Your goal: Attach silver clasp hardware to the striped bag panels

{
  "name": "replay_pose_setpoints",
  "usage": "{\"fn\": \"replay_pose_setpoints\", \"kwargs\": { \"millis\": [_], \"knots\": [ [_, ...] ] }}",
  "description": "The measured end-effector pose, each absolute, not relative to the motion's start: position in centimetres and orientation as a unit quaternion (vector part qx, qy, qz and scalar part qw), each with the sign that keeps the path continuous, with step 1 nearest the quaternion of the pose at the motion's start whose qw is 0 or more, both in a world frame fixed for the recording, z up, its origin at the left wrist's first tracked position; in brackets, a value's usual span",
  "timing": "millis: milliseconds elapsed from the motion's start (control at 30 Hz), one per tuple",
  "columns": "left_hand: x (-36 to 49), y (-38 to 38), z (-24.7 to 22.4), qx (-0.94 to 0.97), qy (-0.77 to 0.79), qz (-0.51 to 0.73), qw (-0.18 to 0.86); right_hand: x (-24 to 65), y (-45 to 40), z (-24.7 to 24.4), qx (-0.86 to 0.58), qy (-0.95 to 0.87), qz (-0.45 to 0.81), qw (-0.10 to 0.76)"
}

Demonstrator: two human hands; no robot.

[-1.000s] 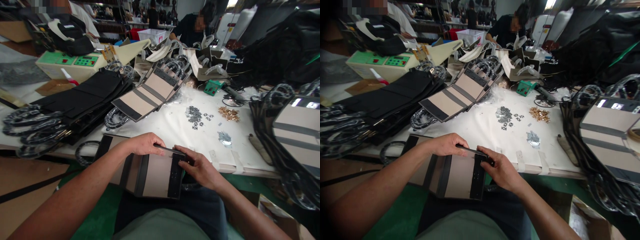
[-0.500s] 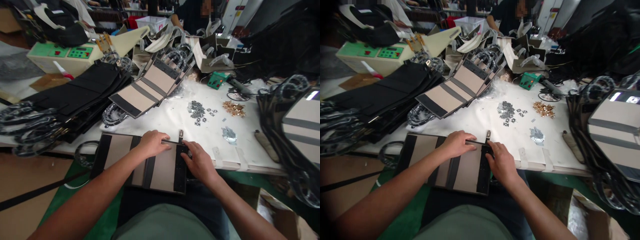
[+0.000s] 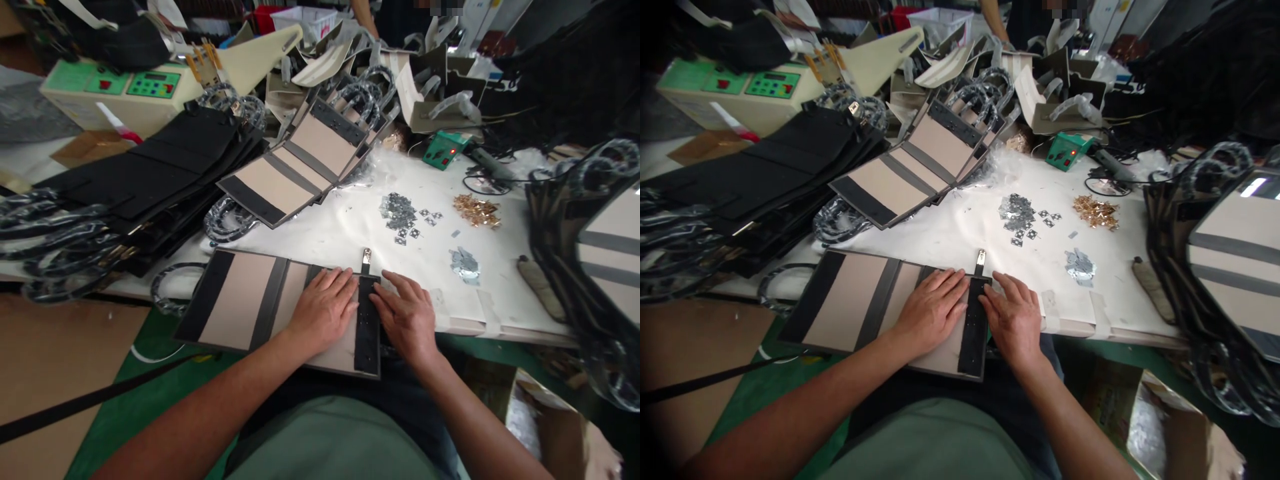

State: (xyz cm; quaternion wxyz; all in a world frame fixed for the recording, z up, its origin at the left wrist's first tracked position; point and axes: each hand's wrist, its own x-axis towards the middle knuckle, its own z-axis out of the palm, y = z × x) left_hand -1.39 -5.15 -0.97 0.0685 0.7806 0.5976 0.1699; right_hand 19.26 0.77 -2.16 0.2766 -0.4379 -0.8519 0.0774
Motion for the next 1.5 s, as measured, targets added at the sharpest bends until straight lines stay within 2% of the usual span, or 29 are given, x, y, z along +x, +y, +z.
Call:
{"fn": "replay_pose_setpoints", "kwargs": {
  "millis": [133, 533, 1033, 1167, 1233, 1367, 1433, 1500],
  "knots": [
    [-1.6, -4.5, -0.7, 0.790, 0.588, 0.160, 0.067, 18.9, 0.7, -1.8, -0.420, -0.865, 0.088, 0.261],
    [-2.1, -4.5, -1.5, 0.803, 0.572, 0.158, 0.063, 19.6, 0.0, -3.3, -0.396, -0.866, 0.101, 0.288],
    [-1.9, -4.5, -1.7, 0.813, 0.566, 0.133, 0.014, 19.4, 0.6, -2.0, -0.349, -0.915, 0.015, 0.201],
    [-2.1, -4.5, -1.8, 0.812, 0.564, 0.149, 0.013, 19.6, 1.1, -1.1, -0.352, -0.914, 0.069, 0.190],
    [-2.3, -4.4, -1.8, 0.809, 0.565, 0.160, 0.020, 20.0, 1.8, -0.9, -0.357, -0.901, 0.124, 0.213],
    [-2.7, -4.4, -2.1, 0.805, 0.563, 0.182, 0.035, 22.8, 5.5, -0.9, -0.426, -0.836, 0.185, 0.292],
    [-2.9, -4.4, -2.4, 0.804, 0.562, 0.192, 0.039, 25.5, 8.2, -0.7, -0.501, -0.806, 0.146, 0.279],
    [-3.0, -4.3, -2.6, 0.802, 0.562, 0.198, 0.038, 28.8, 10.9, -0.5, -0.579, -0.780, 0.089, 0.222]
  ]
}}
